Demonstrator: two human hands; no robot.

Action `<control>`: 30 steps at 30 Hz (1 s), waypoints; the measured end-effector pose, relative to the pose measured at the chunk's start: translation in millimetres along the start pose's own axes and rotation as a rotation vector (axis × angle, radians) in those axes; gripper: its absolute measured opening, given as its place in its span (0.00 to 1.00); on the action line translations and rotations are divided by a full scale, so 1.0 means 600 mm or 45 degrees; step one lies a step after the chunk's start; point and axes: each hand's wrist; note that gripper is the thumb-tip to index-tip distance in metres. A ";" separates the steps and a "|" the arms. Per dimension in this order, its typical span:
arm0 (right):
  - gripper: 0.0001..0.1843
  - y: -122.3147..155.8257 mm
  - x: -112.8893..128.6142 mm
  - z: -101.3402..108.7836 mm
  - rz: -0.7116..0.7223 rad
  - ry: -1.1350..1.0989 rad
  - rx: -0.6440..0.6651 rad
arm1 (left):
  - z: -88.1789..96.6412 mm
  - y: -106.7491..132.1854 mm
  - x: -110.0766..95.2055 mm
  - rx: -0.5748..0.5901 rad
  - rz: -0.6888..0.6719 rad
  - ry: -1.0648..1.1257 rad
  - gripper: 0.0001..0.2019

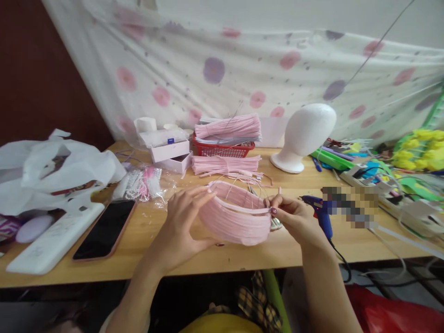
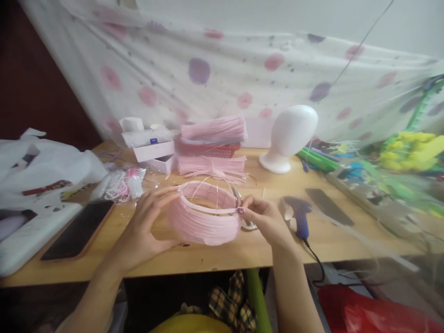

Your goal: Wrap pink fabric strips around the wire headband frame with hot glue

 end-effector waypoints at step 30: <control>0.13 0.022 0.009 0.008 0.040 -0.099 0.305 | 0.014 0.006 -0.038 0.032 -0.040 0.068 0.25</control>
Point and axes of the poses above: each hand's wrist, its own y-axis away from the middle knuckle, its own z-axis out of the back of the hand, x = y × z, and after that the axes turned 10 degrees about x, right-handed
